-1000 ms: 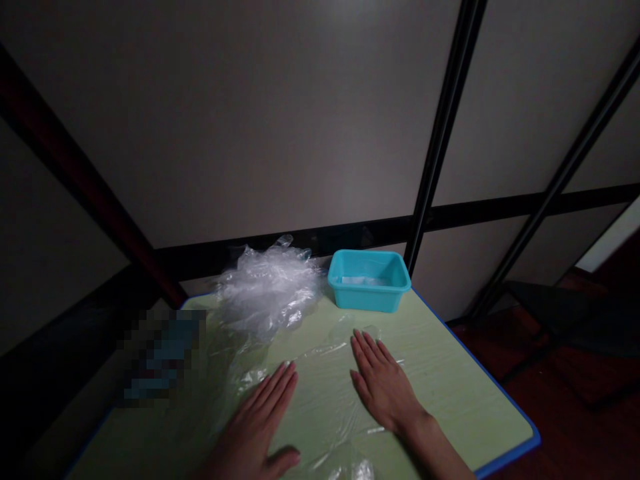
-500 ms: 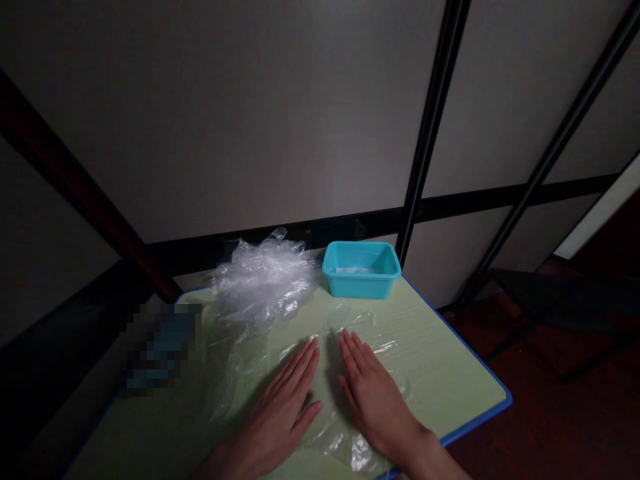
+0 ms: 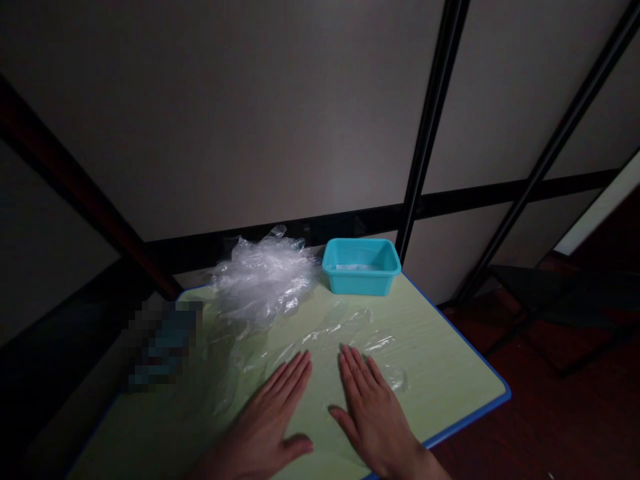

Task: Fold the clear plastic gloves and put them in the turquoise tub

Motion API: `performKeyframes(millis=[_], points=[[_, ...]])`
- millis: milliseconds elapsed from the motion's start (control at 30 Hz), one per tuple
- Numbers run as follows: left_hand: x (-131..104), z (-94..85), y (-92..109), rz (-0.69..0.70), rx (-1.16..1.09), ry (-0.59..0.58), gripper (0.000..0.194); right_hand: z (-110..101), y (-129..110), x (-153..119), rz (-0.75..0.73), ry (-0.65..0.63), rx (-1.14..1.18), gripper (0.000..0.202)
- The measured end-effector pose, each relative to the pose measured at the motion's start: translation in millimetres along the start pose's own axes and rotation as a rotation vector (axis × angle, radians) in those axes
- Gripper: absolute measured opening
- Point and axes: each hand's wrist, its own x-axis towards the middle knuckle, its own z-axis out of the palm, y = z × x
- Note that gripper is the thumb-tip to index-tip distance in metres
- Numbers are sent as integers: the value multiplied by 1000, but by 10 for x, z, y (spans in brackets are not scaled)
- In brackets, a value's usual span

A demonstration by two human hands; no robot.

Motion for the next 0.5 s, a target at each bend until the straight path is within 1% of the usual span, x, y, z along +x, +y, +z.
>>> performKeyframes(millis=[100,200,267,367,433,500], points=[[-116,-27,-90,-15,-18,34,98,-21,16,1,19,-10,92,65],[-256,-65,-133,-3,-86,81,95,-177,88,-33,15,-42,298,60],[-354,-69,-129,16,-142,109,86,-330,146,-98,-32,-88,426,55],[-461,-19,-88,37,-221,142,64,-514,196,-249,-169,-178,400,65],[-484,33,-48,20,-282,169,49,-557,191,-348,-216,-235,355,64],[-468,66,-1,-12,-342,210,41,-540,174,-422,-213,-263,341,52]])
